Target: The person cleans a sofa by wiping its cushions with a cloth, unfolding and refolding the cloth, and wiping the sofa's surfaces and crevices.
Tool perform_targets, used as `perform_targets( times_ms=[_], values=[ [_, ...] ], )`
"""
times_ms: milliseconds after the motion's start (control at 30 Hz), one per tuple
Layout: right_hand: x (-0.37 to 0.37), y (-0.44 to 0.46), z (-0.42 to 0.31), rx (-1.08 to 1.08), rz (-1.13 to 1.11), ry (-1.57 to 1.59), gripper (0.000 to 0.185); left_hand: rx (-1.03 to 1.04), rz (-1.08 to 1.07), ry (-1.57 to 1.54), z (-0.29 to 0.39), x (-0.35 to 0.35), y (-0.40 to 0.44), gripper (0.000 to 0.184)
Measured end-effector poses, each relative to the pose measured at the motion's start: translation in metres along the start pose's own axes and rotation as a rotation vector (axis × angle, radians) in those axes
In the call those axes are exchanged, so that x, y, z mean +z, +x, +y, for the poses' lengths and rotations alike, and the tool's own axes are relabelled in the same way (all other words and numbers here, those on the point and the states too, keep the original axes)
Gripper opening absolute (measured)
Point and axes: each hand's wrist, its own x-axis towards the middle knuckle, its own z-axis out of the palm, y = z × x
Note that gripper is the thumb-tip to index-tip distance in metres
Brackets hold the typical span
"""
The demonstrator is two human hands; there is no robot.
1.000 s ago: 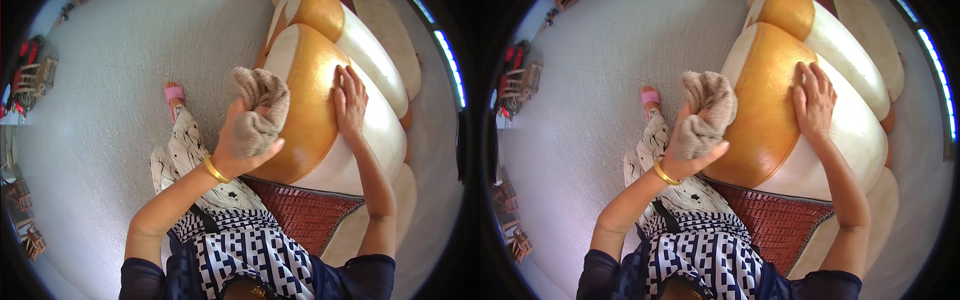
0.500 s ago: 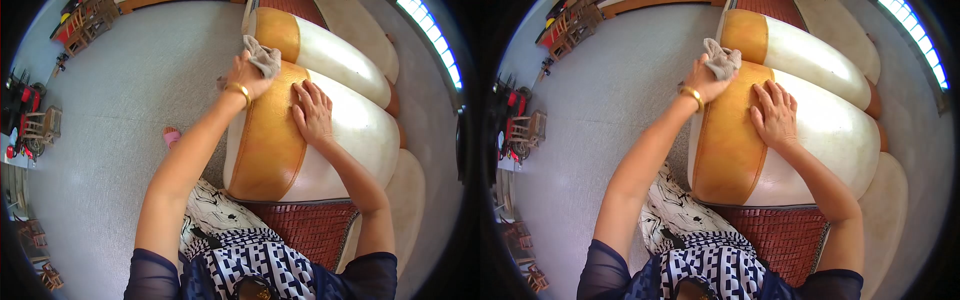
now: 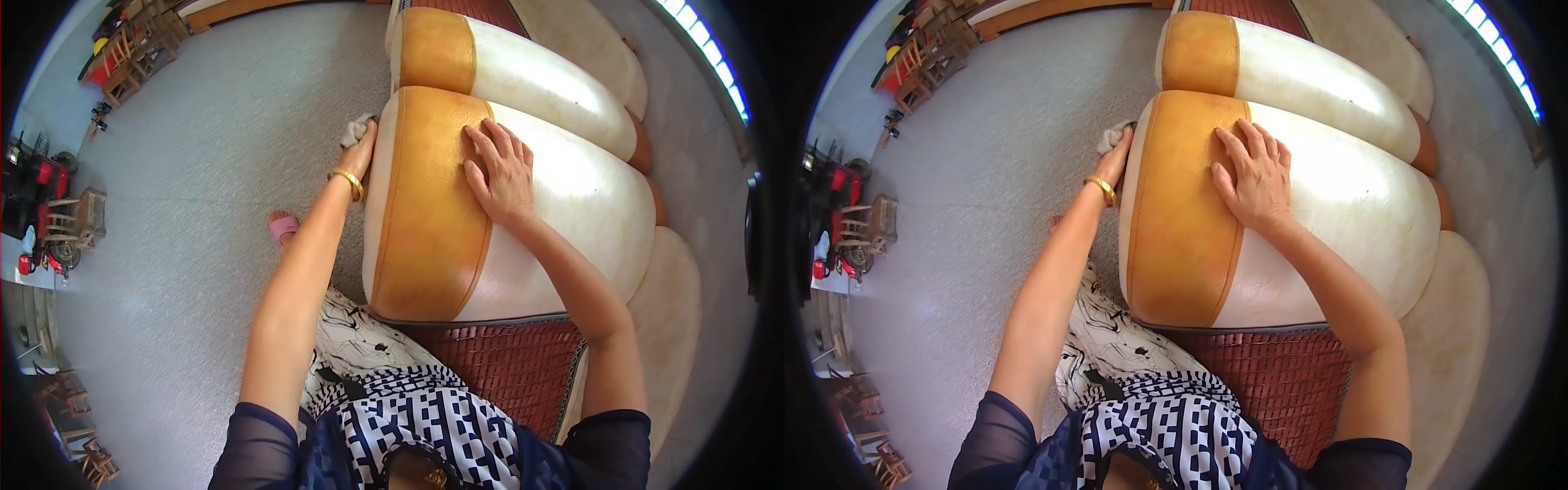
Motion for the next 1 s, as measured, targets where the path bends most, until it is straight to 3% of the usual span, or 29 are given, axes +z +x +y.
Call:
perform_targets(
  times_ms=[67,200,333,367,400,500,533,600,633,700,767,833,867,933,1000],
  values=[
    [0.001,0.000,0.001,0.001,0.010,-0.017,0.048,-0.136,-0.075,-0.164,-0.023,-0.002,-0.018,0.096],
    [0.004,-0.002,0.002,-0.010,0.045,-0.009,0.047,-0.148,-0.058,-0.190,-0.049,-0.008,-0.074,0.092],
    [0.005,-0.003,0.003,-0.005,0.064,-0.030,0.047,-0.136,0.024,-0.018,-0.054,-0.029,-0.133,0.094],
    [0.005,-0.003,0.002,-0.004,0.067,-0.043,0.047,-0.021,0.021,-0.045,-0.062,-0.036,-0.139,0.082],
    [0.007,-0.003,0.003,-0.007,0.068,-0.030,0.047,-0.024,0.032,-0.039,-0.053,-0.045,-0.154,0.082],
    [0.010,-0.004,0.005,-0.012,0.084,-0.075,0.047,-0.075,-0.365,-0.724,-0.027,-0.066,-0.189,0.063],
    [0.011,-0.005,0.004,-0.016,0.090,-0.069,0.047,-0.069,-0.359,-0.721,-0.029,-0.072,-0.195,0.063],
    [0.008,-0.004,0.001,-0.019,0.134,-0.046,0.040,0.056,-0.616,-0.955,-0.023,-0.079,-0.207,0.065],
    [0.003,-0.005,-0.002,-0.024,0.147,-0.047,0.040,0.129,-0.506,-0.929,-0.017,-0.072,-0.212,0.065],
    [-0.006,-0.011,-0.015,-0.099,0.198,-0.113,0.031,0.156,-0.481,-0.948,-0.005,-0.065,-0.223,0.066],
    [-0.016,-0.024,-0.050,-0.027,0.112,0.371,0.029,0.169,-0.453,-0.973,0.006,-0.058,-0.235,0.066],
    [-0.024,-0.042,-0.083,0.252,-0.223,1.099,0.038,0.219,-0.519,-0.963,0.013,-0.053,-0.245,0.064],
    [-0.018,-0.047,-0.095,0.255,-0.218,1.099,0.038,0.217,-0.523,-0.959,0.013,-0.051,-0.246,0.064],
    [-0.002,-0.058,-0.112,0.582,-0.361,1.791,0.030,0.206,-0.473,-0.880,0.010,-0.047,-0.248,0.063],
    [-0.012,-0.062,-0.116,0.574,-0.352,1.810,0.022,0.209,-0.490,-0.854,0.011,-0.047,-0.251,0.063]
  ],
)
